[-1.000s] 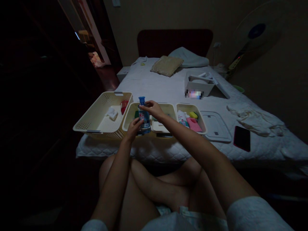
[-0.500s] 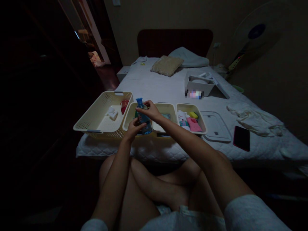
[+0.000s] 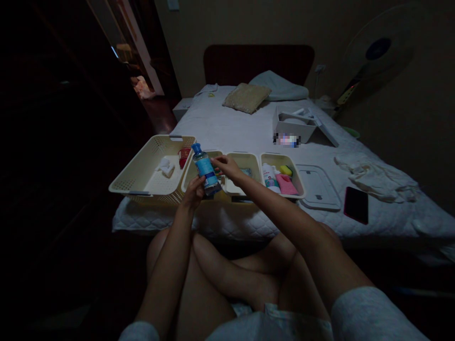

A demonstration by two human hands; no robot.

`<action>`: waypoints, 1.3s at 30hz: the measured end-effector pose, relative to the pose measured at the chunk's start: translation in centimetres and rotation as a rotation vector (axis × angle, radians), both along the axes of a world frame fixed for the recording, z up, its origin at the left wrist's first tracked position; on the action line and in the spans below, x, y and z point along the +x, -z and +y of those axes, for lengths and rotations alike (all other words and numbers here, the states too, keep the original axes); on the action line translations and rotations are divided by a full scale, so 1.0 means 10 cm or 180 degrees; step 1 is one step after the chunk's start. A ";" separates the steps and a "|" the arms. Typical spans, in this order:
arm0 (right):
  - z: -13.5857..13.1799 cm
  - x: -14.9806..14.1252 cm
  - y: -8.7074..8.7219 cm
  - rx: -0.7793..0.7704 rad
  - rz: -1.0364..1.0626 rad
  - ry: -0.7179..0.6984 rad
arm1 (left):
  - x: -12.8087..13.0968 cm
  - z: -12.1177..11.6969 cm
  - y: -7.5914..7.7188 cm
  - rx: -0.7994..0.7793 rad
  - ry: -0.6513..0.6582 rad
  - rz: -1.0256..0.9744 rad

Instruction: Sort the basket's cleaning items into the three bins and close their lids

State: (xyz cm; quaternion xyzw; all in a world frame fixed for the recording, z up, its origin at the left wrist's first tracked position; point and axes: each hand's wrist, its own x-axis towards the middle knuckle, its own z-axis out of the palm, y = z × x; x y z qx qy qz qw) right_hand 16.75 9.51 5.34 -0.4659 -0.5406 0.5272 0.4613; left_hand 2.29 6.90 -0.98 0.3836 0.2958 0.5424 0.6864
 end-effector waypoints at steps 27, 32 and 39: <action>-0.06 -0.14 -0.03 0.0108 -0.0113 0.0334 | 0.05 -0.02 -0.12 0.0563 -0.0900 0.1761; -0.07 -0.06 -0.08 -0.0092 0.0088 0.0469 | -0.04 -0.06 -0.19 0.0137 -0.0281 0.1089; -0.03 -0.03 -0.06 -0.0264 0.0439 0.0379 | -0.04 -0.06 -0.12 -0.0095 0.0309 0.0886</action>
